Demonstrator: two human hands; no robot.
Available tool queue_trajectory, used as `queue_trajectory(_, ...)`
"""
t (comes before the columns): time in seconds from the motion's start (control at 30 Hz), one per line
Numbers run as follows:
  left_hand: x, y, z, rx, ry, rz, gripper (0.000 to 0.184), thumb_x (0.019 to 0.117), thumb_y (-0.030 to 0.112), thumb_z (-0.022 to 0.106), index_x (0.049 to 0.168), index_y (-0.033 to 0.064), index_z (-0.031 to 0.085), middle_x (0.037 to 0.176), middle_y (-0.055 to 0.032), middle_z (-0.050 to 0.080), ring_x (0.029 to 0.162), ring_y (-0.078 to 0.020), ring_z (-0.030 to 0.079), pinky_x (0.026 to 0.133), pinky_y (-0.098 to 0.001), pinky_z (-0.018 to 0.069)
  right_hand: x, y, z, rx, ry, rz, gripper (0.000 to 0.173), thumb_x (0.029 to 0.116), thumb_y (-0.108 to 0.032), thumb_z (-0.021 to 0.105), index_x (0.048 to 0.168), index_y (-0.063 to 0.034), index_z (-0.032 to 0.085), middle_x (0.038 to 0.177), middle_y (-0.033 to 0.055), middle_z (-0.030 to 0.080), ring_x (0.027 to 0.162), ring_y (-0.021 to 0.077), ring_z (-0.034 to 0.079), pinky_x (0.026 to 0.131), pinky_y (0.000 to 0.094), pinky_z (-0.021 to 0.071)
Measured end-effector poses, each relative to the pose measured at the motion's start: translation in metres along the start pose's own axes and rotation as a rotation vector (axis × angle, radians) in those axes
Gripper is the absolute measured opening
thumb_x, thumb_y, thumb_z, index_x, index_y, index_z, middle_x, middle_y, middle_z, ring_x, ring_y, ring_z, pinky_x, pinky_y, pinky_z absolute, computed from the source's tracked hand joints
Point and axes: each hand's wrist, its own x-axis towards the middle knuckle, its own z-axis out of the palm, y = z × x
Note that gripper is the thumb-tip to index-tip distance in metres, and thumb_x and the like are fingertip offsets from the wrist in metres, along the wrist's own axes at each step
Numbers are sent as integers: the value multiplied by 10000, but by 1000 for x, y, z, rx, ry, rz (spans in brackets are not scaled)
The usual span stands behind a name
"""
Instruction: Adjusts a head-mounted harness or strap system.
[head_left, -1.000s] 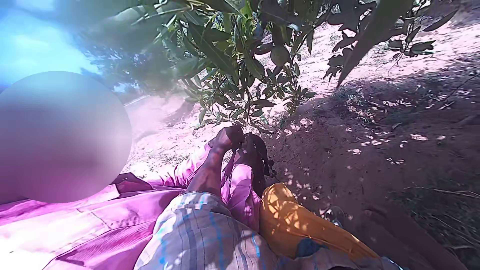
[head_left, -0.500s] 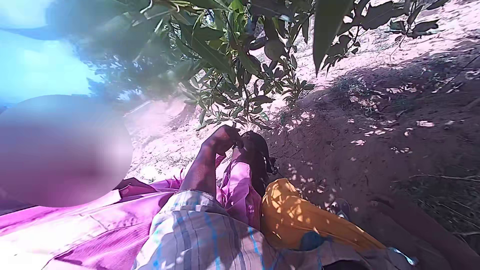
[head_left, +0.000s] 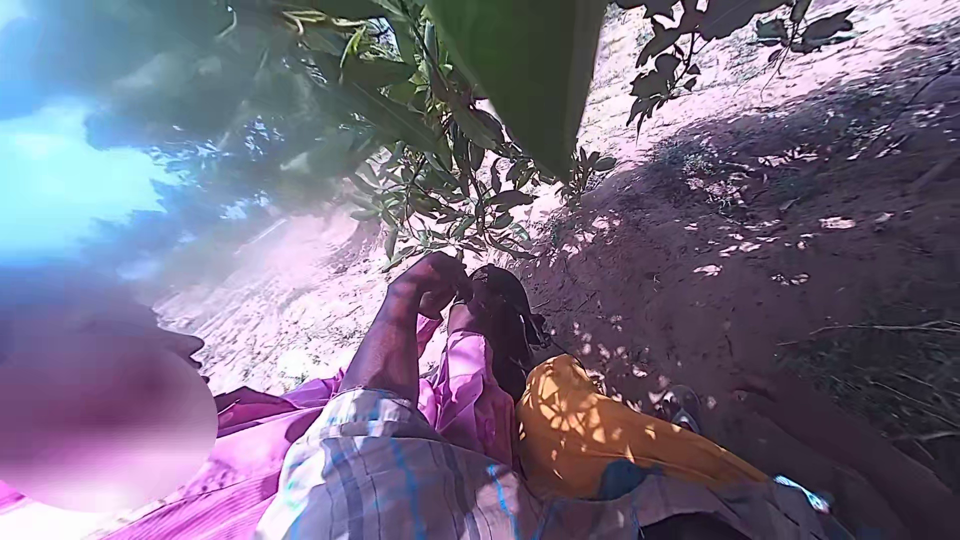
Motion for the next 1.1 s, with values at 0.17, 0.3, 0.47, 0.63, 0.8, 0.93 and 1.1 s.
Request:
queue_trajectory(0.17, 16, 49, -21, 526, -209, -101, 209, 1016, 141, 617, 1086, -20, 731, 1104, -263, 694, 1110, -455, 638, 970, -662, 444, -4, -6, 0, 3, -8, -25, 285, 1088, -122, 494, 1249, 38, 667, 1153, 226, 687, 1011, 285, 654, 937, 455, 493)
queue_trajectory(0.3, -3, 116, -17, 462, -248, -327, 281, 1053, 148, 527, 1077, -85, 680, 1088, -283, 667, 1045, -411, 639, 910, -597, 465, -13, -26, -1, 66, 19, 40, 303, 1089, -113, 490, 1278, 74, 635, 1233, 268, 641, 1078, 276, 613, 980, 412, 458)
queue_trajectory(0.47, -23, 136, 0, 67, -80, -172, 211, 1046, 60, 518, 1132, -82, 649, 1022, -194, 669, 903, -243, 619, 864, -403, 488, -5, -5, -4, 60, 5, -7, 283, 1086, -119, 497, 1269, 22, 660, 1163, 210, 682, 997, 263, 644, 918, 441, 495)
queue_trajectory(0.63, 0, 90, -23, -158, -68, 60, 277, 1078, 140, 491, 1211, -55, 635, 1049, -176, 685, 917, -209, 632, 866, -407, 501, -1, 2, -3, 61, 5, 18, 277, 1090, -154, 509, 1263, -12, 673, 1167, 189, 692, 1023, 275, 662, 943, 469, 497)
queue_trajectory(0.8, -31, 124, -28, 152, -195, -209, 331, 997, -42, 576, 1325, -89, 588, 1286, -288, 631, 1260, -393, 579, 1112, -475, 397, -4, -1, -3, 58, 15, 30, 272, 1087, -155, 519, 1253, -9, 677, 1159, 198, 694, 1022, 289, 664, 945, 483, 495)
queue_trajectory(0.93, -4, 30, -12, 160, -221, 8, 198, 945, 64, 694, 1110, -46, 707, 1034, -202, 717, 982, -313, 680, 914, -489, 516, -2, 2, -4, 50, -2, 29, 281, 1092, -167, 508, 1265, -20, 674, 1172, 185, 694, 1015, 276, 665, 937, 473, 503)
queue_trajectory(1.1, -24, 45, -12, 161, -149, -293, 329, 1050, 181, 579, 1215, -95, 648, 1234, -275, 647, 1174, -368, 618, 1048, -509, 435, -1, 5, -1, 72, 7, 34, 287, 1086, -155, 516, 1271, 2, 668, 1190, 203, 692, 1042, 307, 670, 957, 492, 502)
